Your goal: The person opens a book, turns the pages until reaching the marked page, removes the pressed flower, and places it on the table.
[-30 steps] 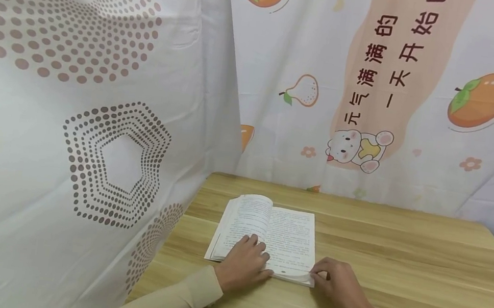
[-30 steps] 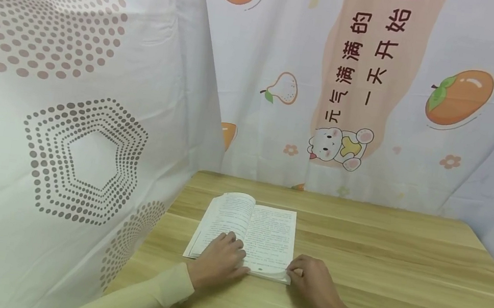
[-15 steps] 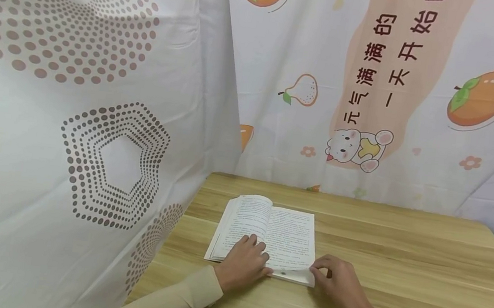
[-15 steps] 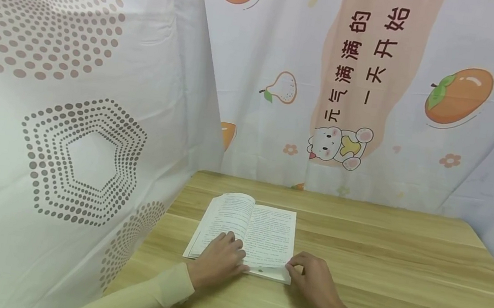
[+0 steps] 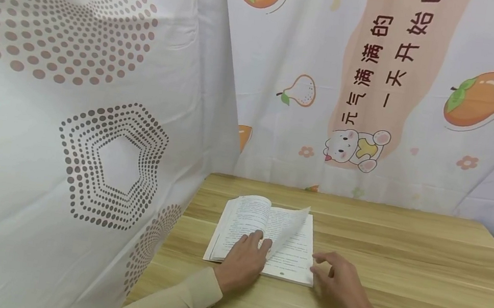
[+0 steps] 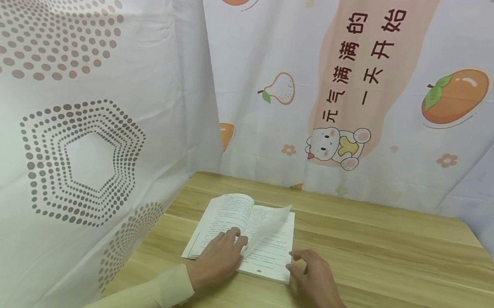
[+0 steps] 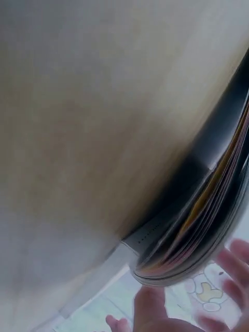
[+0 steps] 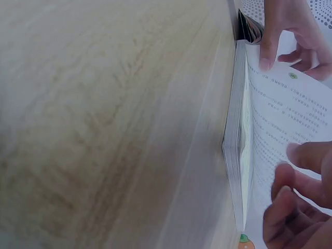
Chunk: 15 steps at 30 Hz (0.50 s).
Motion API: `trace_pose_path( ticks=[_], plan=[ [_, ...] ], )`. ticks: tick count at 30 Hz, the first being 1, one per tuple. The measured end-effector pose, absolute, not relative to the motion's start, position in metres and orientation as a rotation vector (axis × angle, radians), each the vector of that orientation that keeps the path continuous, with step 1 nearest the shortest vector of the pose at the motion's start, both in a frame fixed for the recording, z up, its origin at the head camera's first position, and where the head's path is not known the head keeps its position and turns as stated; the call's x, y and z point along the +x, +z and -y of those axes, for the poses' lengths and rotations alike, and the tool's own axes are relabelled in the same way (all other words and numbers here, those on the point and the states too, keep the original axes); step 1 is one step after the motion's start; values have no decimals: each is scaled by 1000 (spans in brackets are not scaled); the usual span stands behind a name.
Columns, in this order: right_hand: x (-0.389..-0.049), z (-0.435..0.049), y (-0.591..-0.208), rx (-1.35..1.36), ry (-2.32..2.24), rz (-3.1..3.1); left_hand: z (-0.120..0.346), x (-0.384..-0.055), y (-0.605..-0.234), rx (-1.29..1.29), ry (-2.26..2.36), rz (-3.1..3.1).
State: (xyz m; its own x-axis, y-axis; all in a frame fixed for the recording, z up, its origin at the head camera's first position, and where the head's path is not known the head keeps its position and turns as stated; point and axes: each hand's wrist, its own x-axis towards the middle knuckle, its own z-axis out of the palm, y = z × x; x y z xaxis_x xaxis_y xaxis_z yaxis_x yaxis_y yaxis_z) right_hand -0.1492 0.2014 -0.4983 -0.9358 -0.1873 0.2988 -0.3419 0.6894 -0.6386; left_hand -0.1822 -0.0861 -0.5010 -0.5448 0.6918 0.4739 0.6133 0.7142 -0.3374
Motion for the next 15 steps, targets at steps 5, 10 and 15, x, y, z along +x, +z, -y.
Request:
trace_pose_path(
  ticks=[5, 10, 15],
  plan=[
    [-149, -200, -502, 515, 1069, 2764, 87, -185, -503, -1005, 92, 2197],
    [-148, -199, -504, 641, 930, 2805, 88, -186, -500, -1052, 247, 2175],
    [-147, -198, -504, 668, 844, 2817, 92, -182, -501, -1098, 364, 2252]
  ],
)
